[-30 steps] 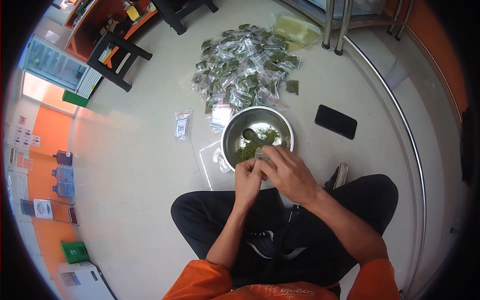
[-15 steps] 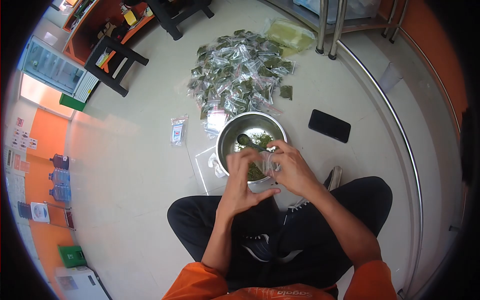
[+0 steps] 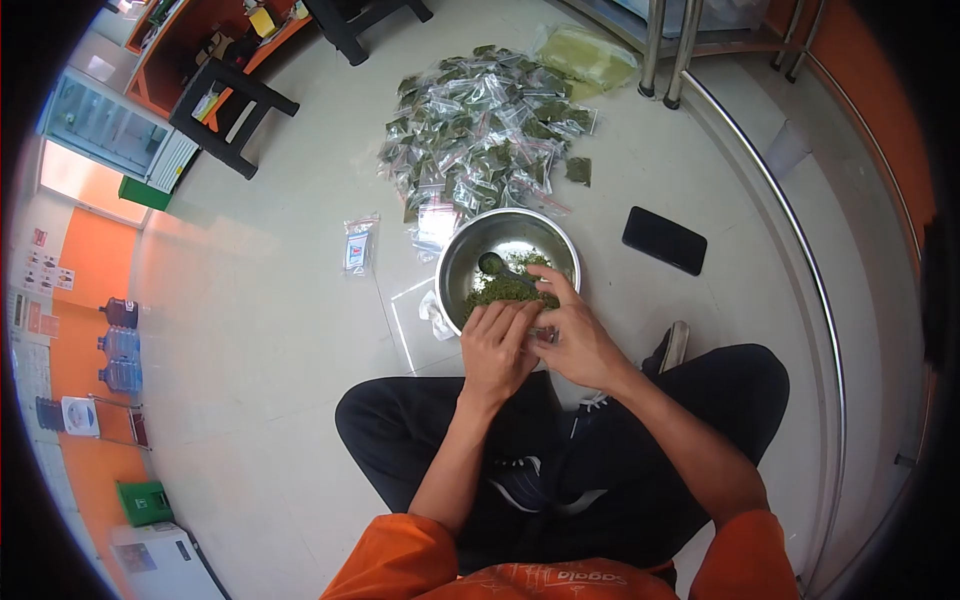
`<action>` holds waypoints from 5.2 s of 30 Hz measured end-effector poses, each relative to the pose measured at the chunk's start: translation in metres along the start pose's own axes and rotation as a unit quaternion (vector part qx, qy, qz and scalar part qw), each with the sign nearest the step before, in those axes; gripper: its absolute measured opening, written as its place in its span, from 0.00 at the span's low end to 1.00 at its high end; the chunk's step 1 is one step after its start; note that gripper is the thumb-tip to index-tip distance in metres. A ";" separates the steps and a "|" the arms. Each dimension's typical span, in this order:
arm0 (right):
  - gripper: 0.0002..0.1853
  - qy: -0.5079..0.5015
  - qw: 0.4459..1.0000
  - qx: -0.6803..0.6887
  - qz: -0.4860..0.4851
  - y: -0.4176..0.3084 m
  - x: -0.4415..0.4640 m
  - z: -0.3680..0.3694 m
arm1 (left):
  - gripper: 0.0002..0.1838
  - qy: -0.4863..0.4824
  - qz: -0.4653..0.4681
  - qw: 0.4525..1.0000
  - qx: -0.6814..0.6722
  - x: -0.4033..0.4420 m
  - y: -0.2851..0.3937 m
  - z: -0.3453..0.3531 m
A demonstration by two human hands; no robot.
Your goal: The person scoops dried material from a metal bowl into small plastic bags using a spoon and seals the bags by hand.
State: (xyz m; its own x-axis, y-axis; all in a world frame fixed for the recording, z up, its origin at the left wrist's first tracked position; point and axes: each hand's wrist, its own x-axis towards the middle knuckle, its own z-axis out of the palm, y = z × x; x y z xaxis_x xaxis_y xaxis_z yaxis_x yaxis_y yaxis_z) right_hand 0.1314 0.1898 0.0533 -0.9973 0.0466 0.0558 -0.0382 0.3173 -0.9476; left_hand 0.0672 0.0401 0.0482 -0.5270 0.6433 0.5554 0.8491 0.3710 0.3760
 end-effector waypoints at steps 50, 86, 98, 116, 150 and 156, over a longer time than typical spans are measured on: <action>0.16 -0.084 0.866 -0.493 0.030 0.030 0.015 -0.026 | 0.24 0.040 -0.559 0.801 -0.212 -0.018 -0.103 0.000; 0.07 0.040 0.973 0.035 0.223 0.101 0.029 -0.055 | 0.29 0.191 -0.521 0.813 -0.177 -0.022 -0.116 -0.011; 0.07 0.042 0.979 -0.017 0.199 0.107 0.028 -0.052 | 0.20 0.092 -0.451 0.879 -0.127 -0.013 -0.102 -0.017; 0.06 0.058 0.982 0.027 0.179 0.101 0.030 -0.052 | 0.20 0.013 -0.343 0.938 -0.050 -0.018 -0.102 -0.008; 0.09 -0.025 0.875 -0.463 -0.139 -0.015 0.032 -0.016 | 0.27 -0.103 -0.152 0.982 -0.038 -0.010 -0.076 0.016; 0.12 -0.001 0.841 -0.495 -0.220 -0.025 0.026 -0.015 | 0.24 -0.080 -0.191 0.973 -0.103 -0.007 -0.078 0.013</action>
State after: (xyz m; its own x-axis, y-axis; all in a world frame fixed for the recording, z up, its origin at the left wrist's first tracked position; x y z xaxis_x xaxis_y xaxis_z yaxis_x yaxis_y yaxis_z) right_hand 0.1070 0.1974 0.0835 -0.8999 -0.2832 0.3317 -0.3347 0.9360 -0.1091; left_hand 0.0056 0.0149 0.0054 -0.7769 0.5865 0.2291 0.5577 0.4721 0.6828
